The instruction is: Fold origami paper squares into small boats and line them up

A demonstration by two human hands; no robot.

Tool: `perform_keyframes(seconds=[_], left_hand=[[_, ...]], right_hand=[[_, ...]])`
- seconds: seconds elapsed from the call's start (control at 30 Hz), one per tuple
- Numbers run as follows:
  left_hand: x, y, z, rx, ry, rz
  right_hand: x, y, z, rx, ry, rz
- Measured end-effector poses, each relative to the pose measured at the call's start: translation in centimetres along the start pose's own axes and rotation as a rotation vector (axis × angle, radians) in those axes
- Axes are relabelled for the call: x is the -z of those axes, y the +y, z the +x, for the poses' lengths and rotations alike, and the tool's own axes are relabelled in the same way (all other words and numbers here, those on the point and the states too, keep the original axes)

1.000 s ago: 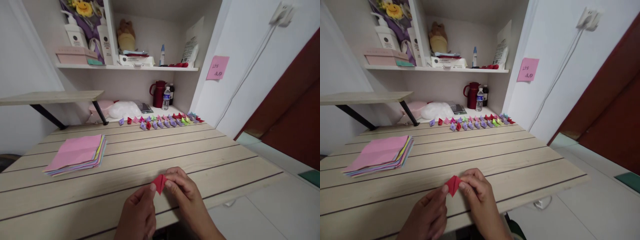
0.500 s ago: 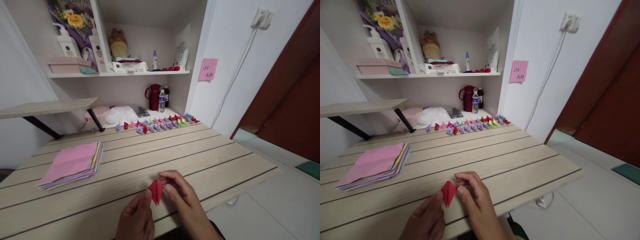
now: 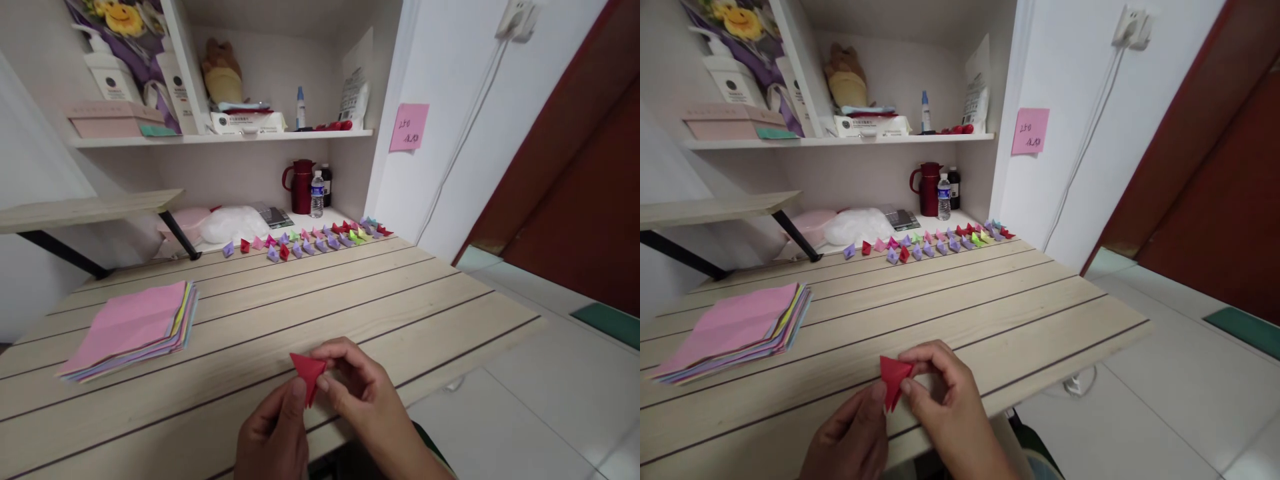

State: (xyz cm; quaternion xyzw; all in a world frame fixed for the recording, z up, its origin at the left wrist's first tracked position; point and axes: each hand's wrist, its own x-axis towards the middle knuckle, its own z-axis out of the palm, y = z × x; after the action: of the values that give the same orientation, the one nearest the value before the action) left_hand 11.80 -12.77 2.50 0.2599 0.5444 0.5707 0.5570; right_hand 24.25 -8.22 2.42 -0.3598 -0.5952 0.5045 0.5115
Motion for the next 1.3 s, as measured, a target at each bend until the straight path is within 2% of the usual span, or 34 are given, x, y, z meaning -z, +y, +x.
perform_keyframes(seconds=[0.17, 0.27, 0.37, 0.5, 0.7, 0.87, 1.3], left_hand=[[0.3, 0.3, 0.7, 0.037, -0.068, -0.002], [0.9, -0.1, 1.2, 0.081, -0.123, 0.002], [1.4, -0.2, 1.3, 0.059, -0.131, -0.072], [2.0, 0.1, 1.3, 0.104, -0.271, -0.143], [2.3, 0.3, 1.4, 0.131, -0.305, -0.179], [2.6, 0.3, 1.7, 0.15, -0.357, -0.192], [2.5, 0.8, 1.8, 0.178, -0.364, -0.163]], right_hand=[[-0.1, 0.0, -0.2, 0.242, -0.02, -0.213], [-0.2, -0.1, -0.3, 0.267, -0.03, -0.238], [-0.4, -0.3, -0.3, 0.211, -0.008, -0.187], [-0.7, -0.4, -0.2, 0.053, 0.015, -0.113], [-0.9, -0.2, -0.6, 0.077, -0.023, -0.071], [-1.1, -0.8, -0.5, -0.079, -0.058, -0.005], [-0.5, -0.6, 0.0, -0.083, -0.113, -0.006]])
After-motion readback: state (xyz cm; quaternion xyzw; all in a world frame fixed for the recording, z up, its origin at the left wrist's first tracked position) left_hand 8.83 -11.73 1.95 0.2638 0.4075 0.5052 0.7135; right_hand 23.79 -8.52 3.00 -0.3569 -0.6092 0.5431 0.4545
